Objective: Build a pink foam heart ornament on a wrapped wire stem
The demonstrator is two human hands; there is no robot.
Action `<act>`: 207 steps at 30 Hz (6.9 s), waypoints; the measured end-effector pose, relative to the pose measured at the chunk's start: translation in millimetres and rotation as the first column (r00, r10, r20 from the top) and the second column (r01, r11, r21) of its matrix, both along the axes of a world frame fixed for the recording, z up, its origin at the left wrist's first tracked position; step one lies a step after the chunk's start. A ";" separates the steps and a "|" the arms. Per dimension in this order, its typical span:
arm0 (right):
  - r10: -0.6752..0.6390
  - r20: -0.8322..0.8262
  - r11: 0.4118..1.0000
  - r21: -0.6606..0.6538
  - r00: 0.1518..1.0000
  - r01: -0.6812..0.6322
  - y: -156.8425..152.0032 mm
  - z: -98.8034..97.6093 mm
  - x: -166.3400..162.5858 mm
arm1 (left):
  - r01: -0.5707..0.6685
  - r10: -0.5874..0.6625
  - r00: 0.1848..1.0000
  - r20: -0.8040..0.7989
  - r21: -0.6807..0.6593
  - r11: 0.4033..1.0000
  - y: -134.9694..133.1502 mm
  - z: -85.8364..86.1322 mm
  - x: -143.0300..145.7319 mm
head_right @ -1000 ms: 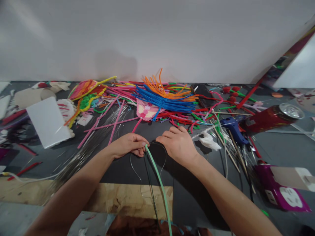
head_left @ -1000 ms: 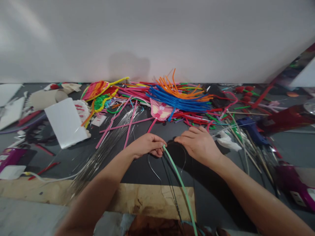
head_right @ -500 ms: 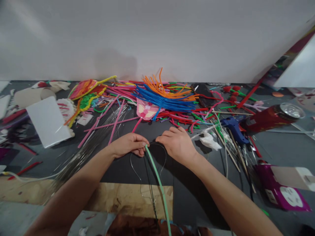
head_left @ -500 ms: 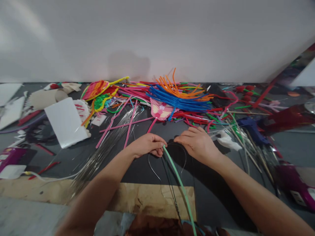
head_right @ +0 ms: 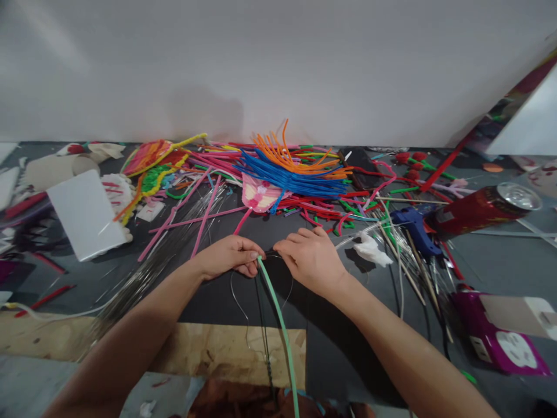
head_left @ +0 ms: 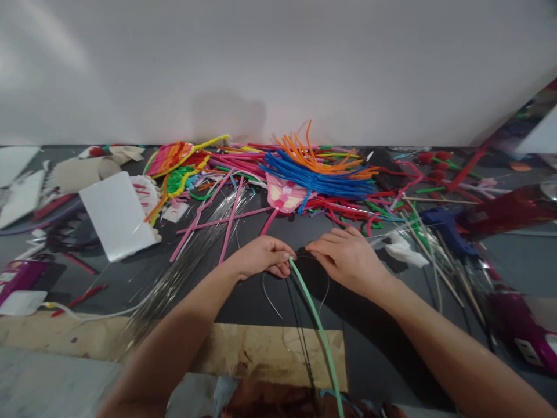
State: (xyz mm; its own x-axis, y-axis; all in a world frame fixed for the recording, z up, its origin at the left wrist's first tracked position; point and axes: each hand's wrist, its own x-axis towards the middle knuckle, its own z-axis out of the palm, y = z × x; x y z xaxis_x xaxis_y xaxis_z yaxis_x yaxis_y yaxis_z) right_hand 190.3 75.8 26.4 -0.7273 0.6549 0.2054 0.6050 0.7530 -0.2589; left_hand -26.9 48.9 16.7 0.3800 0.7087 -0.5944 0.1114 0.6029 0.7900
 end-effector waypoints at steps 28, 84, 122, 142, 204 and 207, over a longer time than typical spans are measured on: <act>-0.003 -0.018 1.000 0.030 1.000 0.003 -3.4 0.1 1.1 | 0.015 -0.011 0.998 0.059 -0.065 0.998 2.8 -2.5 -4.7; -0.199 0.031 0.970 -0.134 0.979 0.202 -27.2 0.5 -20.0 | -0.027 0.039 0.995 -0.092 0.137 0.990 -9.1 20.1 9.3; -0.606 -0.332 0.349 -0.928 0.723 -0.134 -43.0 2.5 -6.9 | 0.228 0.097 0.864 -0.494 0.556 0.800 -14.4 45.7 -6.4; -0.311 -0.213 0.855 -0.488 0.926 0.175 -38.6 7.7 -24.5 | 0.426 -0.029 0.803 -0.596 0.539 0.727 -14.3 49.6 -2.7; -0.738 -0.207 -0.233 -0.815 0.643 -0.530 -58.1 -2.7 -1.5 | 0.553 -0.035 0.689 -0.724 0.494 0.671 -4.7 56.8 17.4; -0.763 -0.224 -0.227 -0.785 0.606 -0.576 -59.3 -6.2 -0.6 | 0.533 -0.011 0.709 -0.706 0.525 0.664 -6.1 59.2 17.3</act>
State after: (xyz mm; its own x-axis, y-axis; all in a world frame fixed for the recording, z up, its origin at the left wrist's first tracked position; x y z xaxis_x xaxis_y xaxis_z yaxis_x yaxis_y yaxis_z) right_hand 189.7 16.5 20.2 -0.7055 0.5303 -0.4701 -0.2089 -0.7895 -0.5772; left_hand -9.5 42.8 75.9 0.3721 0.9107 -0.1796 0.7657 -0.1918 0.6140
